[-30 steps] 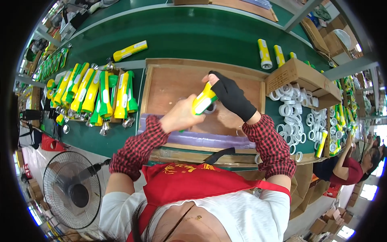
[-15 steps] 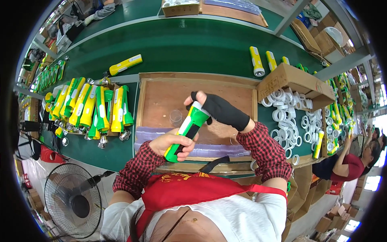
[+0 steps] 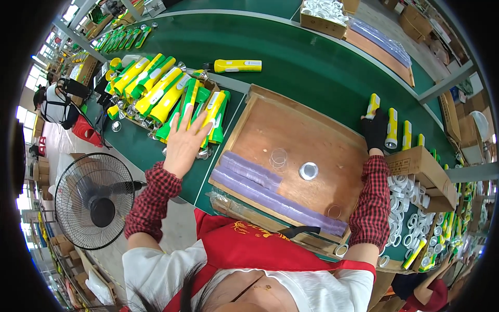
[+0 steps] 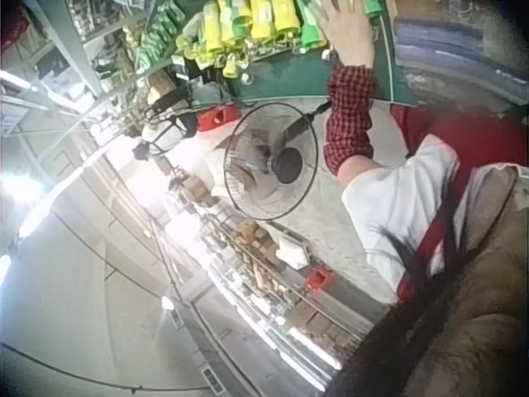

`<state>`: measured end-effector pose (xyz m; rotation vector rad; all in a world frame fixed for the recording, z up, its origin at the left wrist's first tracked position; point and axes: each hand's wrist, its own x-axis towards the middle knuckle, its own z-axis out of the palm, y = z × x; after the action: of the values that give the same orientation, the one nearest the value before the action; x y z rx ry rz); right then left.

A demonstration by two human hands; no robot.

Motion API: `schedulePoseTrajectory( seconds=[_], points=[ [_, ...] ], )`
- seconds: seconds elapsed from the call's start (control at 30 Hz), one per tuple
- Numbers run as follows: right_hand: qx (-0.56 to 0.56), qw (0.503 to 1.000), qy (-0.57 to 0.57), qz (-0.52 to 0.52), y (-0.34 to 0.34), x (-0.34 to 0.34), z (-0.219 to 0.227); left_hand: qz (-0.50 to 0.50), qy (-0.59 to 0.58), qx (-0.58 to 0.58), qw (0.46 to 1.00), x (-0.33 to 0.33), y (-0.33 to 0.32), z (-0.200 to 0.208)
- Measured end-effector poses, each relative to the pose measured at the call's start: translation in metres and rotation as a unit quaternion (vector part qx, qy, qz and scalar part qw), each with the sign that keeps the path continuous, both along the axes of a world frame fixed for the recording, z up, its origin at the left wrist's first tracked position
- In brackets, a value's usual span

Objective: Assembling front lens and internal components into flashlight bodies on a factory production line.

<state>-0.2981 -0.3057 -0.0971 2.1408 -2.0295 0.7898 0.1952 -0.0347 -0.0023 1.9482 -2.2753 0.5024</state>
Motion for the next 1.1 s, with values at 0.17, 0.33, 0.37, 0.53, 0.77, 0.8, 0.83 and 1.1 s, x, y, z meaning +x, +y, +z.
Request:
schedulePoseTrajectory(
  seconds=[0.17,0.33,0.37,0.53,0.77,0.8,0.83,1.1],
  points=[
    [-0.01,0.996,0.036,0.08,0.001,-0.007,-0.007,-0.082,-0.111,0.074,0.988,0.015,-0.006,-0.014],
    [-0.037,0.987,-0.014,0.153,0.039,0.039,0.039,-0.173,-0.14,0.112,0.968,0.032,-0.024,0.004],
    [-0.038,0.985,-0.018,0.169,0.046,0.046,0.044,-0.215,-0.155,0.132,0.955,0.036,-0.027,0.008],
    [-0.038,0.966,-0.053,0.249,0.083,0.089,0.059,-0.376,-0.166,0.191,0.891,0.054,-0.043,0.017],
    [0.115,0.9,-0.257,0.332,0.165,0.156,0.097,-0.364,0.251,0.107,0.891,0.018,-0.068,0.036],
    [0.189,0.873,-0.324,0.313,0.178,0.164,0.105,-0.335,0.31,0.094,0.885,0.0,-0.069,0.039],
    [0.266,0.821,-0.407,0.299,0.189,0.171,0.11,-0.304,0.367,0.082,0.875,-0.02,-0.066,0.043],
    [0.372,0.654,-0.619,0.225,0.21,0.156,0.108,-0.298,0.521,0.172,0.781,-0.125,-0.033,0.016]
  ],
)
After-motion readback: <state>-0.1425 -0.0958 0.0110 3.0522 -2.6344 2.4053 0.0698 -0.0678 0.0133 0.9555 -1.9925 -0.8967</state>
